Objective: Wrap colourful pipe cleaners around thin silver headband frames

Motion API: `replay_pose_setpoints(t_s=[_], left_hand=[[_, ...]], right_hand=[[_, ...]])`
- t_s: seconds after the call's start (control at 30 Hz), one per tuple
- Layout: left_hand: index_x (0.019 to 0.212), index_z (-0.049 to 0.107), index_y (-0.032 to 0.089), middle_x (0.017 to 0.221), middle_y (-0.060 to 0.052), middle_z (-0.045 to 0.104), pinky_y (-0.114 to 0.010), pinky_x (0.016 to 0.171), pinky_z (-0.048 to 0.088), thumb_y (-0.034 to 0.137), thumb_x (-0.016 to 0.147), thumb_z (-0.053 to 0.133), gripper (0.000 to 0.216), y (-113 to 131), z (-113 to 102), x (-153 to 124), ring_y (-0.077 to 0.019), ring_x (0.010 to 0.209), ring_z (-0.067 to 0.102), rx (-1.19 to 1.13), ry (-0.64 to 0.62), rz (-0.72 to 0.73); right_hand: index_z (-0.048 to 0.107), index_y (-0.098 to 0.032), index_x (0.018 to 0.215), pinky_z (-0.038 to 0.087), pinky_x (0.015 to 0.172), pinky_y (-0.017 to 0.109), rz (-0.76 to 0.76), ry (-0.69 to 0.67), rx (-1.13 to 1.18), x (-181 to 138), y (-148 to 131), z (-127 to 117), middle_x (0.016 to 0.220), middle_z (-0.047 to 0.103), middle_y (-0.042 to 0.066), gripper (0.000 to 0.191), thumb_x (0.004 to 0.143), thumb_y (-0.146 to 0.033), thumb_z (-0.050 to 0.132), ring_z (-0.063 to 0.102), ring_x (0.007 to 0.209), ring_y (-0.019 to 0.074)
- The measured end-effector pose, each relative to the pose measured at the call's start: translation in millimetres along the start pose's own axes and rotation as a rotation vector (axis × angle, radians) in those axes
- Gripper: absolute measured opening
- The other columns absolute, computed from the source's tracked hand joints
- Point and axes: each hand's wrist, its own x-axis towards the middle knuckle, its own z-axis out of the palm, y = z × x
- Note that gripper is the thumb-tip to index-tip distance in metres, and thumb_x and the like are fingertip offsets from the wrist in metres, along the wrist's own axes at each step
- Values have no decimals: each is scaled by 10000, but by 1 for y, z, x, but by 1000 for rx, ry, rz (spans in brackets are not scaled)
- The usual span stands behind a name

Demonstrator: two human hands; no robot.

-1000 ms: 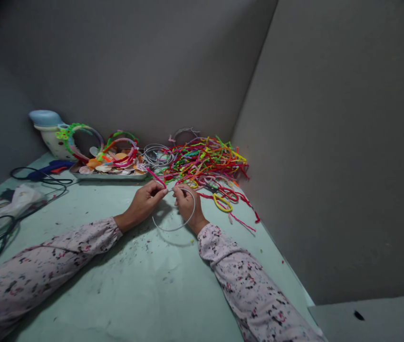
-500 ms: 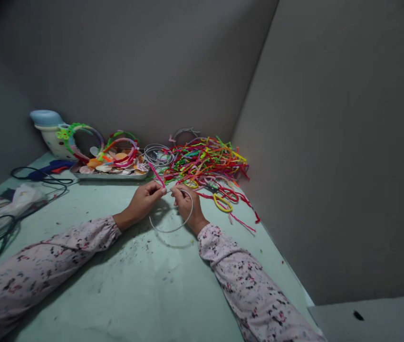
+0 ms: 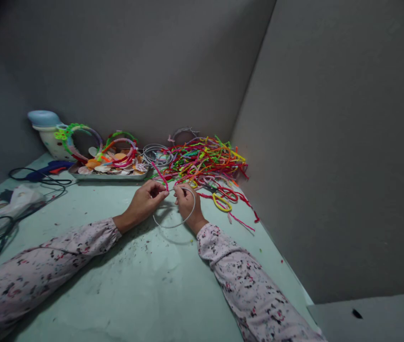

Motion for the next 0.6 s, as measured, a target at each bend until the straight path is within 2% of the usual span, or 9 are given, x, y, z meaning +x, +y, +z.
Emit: replay_pose_setpoints(t_s=[0.1, 0.23, 0.6], left_hand=[[810, 598, 170, 806, -12, 551, -241, 601, 409, 268, 781, 654, 116, 4, -1, -1, -112, 655, 494, 67, 49, 92], [795, 613, 178, 803, -21, 548, -247, 635, 428, 238, 795, 650, 71, 6, -2, -3, -128, 711, 507, 86, 54, 193], [850, 619, 185, 790, -21, 594, -244, 630, 446, 283, 821, 639, 104, 2, 0, -2, -122, 683, 531, 94, 79, 262]], right_hand=[[579, -204, 768, 408, 528, 242, 8, 6, -18, 0, -2, 0, 566, 529, -43, 237, 883, -397, 501, 515, 498, 122], [581, -204, 771, 406, 533, 248, -3, -4, -9, -1, -3, 0, 563, 520, -43, 246, 886, -402, 493, 513, 506, 128], [579, -196, 768, 409, 531, 240, -1, -13, 2, -1, -4, 0, 592, 535, -43, 252, 887, -402, 496, 512, 498, 114]])
